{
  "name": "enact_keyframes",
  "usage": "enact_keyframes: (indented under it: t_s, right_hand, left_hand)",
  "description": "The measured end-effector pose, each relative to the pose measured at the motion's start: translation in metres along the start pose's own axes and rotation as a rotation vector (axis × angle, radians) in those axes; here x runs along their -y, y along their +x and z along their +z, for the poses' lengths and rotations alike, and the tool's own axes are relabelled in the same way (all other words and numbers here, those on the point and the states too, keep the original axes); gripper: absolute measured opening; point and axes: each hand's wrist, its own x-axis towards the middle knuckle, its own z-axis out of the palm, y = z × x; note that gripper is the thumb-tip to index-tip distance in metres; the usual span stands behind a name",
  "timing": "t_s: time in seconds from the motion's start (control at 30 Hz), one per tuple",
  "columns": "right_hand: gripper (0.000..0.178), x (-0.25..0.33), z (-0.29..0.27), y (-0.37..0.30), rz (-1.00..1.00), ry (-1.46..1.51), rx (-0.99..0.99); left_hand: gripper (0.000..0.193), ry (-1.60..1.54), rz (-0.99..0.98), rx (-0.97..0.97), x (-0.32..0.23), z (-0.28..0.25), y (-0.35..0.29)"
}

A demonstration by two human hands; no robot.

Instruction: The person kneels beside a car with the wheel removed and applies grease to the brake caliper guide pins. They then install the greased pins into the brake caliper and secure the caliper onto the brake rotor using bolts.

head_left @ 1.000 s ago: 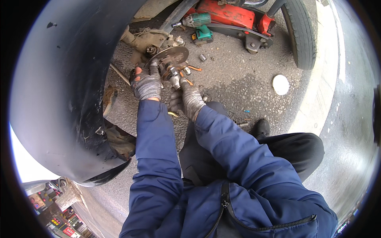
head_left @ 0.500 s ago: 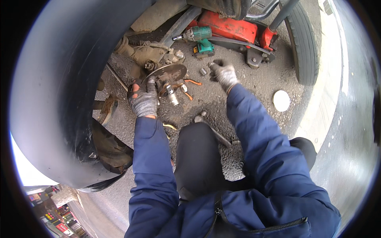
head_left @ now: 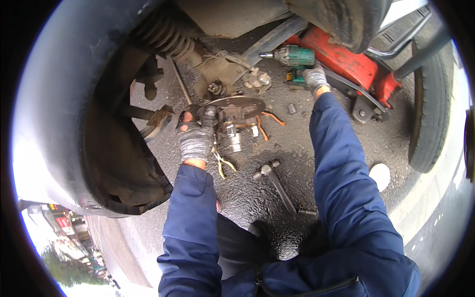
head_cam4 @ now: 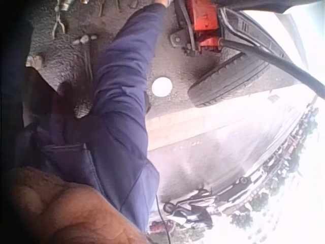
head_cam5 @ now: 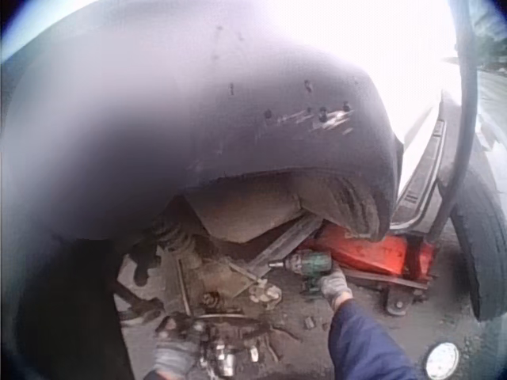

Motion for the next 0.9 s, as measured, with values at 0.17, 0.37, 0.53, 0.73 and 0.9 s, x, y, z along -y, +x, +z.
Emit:
enact_keyframes:
  t_s: [0.17,0.37,0.53,0.73,0.9]
  right_hand:
    - [0.065,-0.009,-0.001,0.008,0.004,0.003,0.127]
    - [0.068,-0.003,-0.011,0.0,-0.022,-0.204,0.113]
    - [0.055,-0.008,-0.012,-0.004,-0.037,-0.424,0.162]
    - [0.047,-0.026,-0.018,-0.024,-0.113,-0.067,0.086]
    - [0.036,-0.008,-0.054,-0.076,0.131,0.357,0.073]
  left_hand:
    - [0.052,0.113,-0.051,0.022,0.002,-0.002,0.004]
    - [0.026,0.093,0.002,-0.012,-0.004,-0.001,0.001]
    - [0.026,0.193,0.033,-0.04,0.002,0.002,0.003]
    - [0.027,0.113,0.019,-0.02,0.005,0.0,0.001]
    - [0.052,0.171,-0.093,0.001,0.002,-0.001,0.002]
